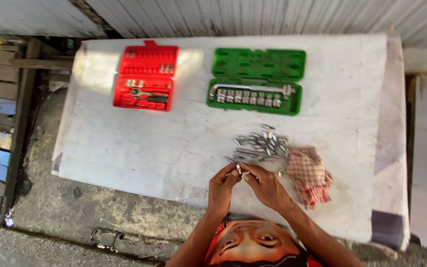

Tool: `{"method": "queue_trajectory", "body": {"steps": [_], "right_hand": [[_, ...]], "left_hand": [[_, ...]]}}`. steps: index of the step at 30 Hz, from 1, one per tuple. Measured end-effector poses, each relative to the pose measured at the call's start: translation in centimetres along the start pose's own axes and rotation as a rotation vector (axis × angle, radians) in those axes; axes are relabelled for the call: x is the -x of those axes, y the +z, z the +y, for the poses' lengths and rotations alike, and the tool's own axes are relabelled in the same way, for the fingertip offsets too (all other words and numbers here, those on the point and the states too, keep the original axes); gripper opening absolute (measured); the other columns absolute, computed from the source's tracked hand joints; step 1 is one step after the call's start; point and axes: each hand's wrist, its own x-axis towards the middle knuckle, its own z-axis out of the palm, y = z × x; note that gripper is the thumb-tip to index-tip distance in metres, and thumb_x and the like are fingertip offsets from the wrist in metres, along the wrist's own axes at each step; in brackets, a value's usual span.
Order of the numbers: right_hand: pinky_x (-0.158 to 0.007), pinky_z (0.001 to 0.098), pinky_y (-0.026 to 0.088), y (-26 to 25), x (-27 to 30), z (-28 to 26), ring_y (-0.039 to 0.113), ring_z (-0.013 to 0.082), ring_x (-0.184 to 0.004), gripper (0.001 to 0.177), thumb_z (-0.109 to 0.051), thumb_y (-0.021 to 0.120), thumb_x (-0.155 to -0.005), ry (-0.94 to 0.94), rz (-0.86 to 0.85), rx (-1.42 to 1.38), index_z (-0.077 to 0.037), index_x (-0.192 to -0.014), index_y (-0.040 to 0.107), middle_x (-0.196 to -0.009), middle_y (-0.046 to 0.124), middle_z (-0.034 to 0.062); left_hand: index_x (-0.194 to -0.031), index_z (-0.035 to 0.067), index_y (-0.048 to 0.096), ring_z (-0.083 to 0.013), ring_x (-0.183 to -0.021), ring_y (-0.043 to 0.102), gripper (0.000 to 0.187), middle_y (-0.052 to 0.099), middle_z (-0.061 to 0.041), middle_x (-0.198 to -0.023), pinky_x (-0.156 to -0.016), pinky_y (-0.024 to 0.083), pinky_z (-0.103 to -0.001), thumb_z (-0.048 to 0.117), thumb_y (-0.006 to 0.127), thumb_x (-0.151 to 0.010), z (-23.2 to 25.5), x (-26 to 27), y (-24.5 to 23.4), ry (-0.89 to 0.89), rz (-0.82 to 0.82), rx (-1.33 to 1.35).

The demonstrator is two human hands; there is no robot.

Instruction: Organizing socket wrench components and sorting small metal hardware on a workbench.

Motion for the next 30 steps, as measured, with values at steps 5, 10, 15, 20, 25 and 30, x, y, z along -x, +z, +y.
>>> {"method": "queue_trajectory", "body": {"steps": [5, 10, 15, 20, 25, 30], "right_hand": [[-0.094, 0.0317, 0.057, 4.3, -4.0, -0.8, 0.070, 0.0187, -0.113, 0.045, -0.010, 0.063, -0.096, -0.095, -0.034, -0.110, -0.004, -0.141, 0.059, -0.134, 0.068, 0.0114], [-0.090, 0.0322, 0.057, 10.5, -9.0, -5.3, 0.066, 0.0162, -0.107, 0.052, -0.012, 0.061, -0.096, 0.186, -0.097, -0.171, -0.009, -0.147, 0.052, -0.134, 0.067, 0.0046], [-0.089, 0.0317, 0.056, 18.6, -18.4, -6.3, 0.067, 0.0158, -0.104, 0.050, -0.011, 0.062, -0.097, 0.116, -0.001, -0.102, -0.008, -0.146, 0.054, -0.129, 0.070, 0.0053], [-0.092, 0.0335, 0.055, 24.9, -24.6, -10.3, 0.066, 0.0194, -0.105, 0.048, -0.008, 0.062, -0.098, 0.058, 0.062, -0.189, -0.006, -0.145, 0.056, -0.131, 0.070, 0.0100], [-0.085, 0.0363, 0.056, 27.8, -30.2, -15.0, 0.072, 0.0263, -0.093, 0.048, -0.020, 0.062, -0.097, 0.275, 0.110, -0.028, -0.015, -0.145, 0.058, -0.115, 0.078, 0.0148], [-0.085, 0.0376, 0.056, 29.4, -34.3, -15.8, 0.072, 0.0273, -0.100, 0.047, -0.020, 0.063, -0.097, 0.189, 0.143, 0.008, -0.011, -0.143, 0.059, -0.123, 0.071, 0.0162]], "left_hand": [[-0.134, -0.002, 0.068, -0.0123, -0.097, 0.065, 0.036, 0.072, -0.005, -0.112, -0.087, 0.056, -0.030, 0.008, 0.069, -0.099, 2.7, -2.7, -3.8, 0.120, -0.013, -0.048], [-0.143, 0.000, 0.054, -0.0139, -0.097, 0.065, 0.048, 0.074, -0.011, -0.113, -0.086, 0.054, -0.029, 0.003, 0.068, -0.097, 6.9, -7.0, -9.7, 0.166, -0.012, 0.027], [-0.143, 0.001, 0.053, -0.0168, -0.104, 0.070, 0.048, 0.075, -0.011, -0.116, -0.091, 0.057, -0.030, 0.002, 0.066, -0.097, 13.7, -14.9, -17.2, 0.231, -0.011, -0.230], [-0.144, 0.006, 0.053, -0.0168, -0.111, 0.072, 0.049, 0.076, -0.010, -0.123, -0.093, 0.059, -0.031, 0.004, 0.064, -0.096, 21.9, -18.9, -21.9, 0.230, -0.066, -0.412], [-0.145, 0.007, 0.055, -0.0211, -0.111, 0.075, 0.047, 0.078, -0.014, -0.123, -0.094, 0.058, -0.033, 0.003, 0.063, -0.099, 24.6, -23.8, -25.3, 0.324, -0.023, -0.580], [-0.150, 0.007, 0.045, -0.0291, -0.118, 0.071, 0.053, 0.072, -0.017, -0.128, -0.092, 0.059, -0.035, 0.003, 0.062, -0.100, 26.5, -27.2, -26.9, 0.460, -0.066, -0.713]]}}
